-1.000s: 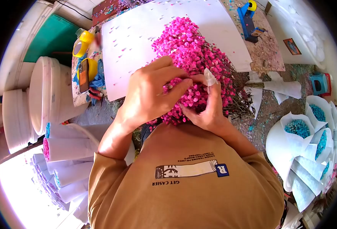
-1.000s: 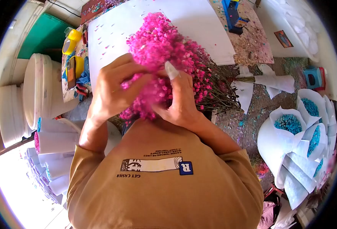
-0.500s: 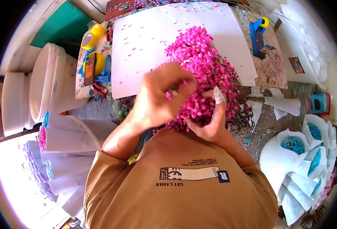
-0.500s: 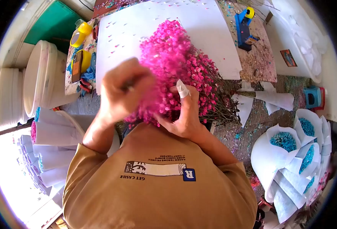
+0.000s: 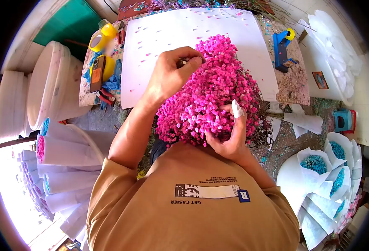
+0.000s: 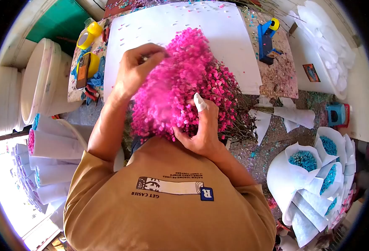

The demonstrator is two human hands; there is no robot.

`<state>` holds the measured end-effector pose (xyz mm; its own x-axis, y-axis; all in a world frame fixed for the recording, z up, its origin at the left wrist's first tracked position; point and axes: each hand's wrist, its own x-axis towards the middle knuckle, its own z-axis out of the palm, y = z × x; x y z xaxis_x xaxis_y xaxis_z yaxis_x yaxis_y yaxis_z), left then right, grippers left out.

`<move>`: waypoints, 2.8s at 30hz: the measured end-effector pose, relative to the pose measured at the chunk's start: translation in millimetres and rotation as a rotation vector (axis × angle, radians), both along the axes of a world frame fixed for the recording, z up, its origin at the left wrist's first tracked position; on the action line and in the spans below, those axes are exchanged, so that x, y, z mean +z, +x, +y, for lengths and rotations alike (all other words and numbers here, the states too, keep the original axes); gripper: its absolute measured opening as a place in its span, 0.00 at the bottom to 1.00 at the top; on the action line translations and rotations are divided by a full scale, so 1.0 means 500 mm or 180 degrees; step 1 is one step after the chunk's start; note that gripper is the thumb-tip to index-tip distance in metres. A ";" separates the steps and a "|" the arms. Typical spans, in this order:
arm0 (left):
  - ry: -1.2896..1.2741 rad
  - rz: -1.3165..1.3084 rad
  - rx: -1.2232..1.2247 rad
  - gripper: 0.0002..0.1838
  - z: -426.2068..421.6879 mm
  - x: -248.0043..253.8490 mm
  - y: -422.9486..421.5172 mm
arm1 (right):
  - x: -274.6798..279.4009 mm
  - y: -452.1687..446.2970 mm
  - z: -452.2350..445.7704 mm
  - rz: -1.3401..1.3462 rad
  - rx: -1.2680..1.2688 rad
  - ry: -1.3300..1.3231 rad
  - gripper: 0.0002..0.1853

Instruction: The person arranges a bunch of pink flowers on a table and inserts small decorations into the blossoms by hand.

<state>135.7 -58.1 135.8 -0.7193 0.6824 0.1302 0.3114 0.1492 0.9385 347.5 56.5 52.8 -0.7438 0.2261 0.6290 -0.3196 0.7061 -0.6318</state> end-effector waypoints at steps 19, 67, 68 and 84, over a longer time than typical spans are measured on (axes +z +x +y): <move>0.0912 -0.2303 0.0000 0.16 0.001 0.014 -0.077 | 0.001 -0.001 -0.002 -0.0205 0.0133 0.0187 0.52; -0.1936 0.0492 0.0428 0.16 -0.300 -0.055 -0.092 | 0.142 0.022 0.121 -0.0361 0.0599 -0.1505 0.37; -0.2291 0.1615 0.0477 0.16 -0.357 -0.099 -0.065 | 0.131 0.007 0.173 -0.0320 0.0420 -0.1493 0.36; 0.0562 -0.0578 -0.0604 0.38 -0.228 -0.179 0.190 | 0.010 -0.097 0.278 -0.2773 0.0800 -0.0696 0.43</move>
<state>230.8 -172.3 46.4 -0.6036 0.7850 0.1397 0.1431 -0.0657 0.9875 298.9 195.5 57.7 -0.9765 0.0421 -0.2115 0.2024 0.5177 -0.8313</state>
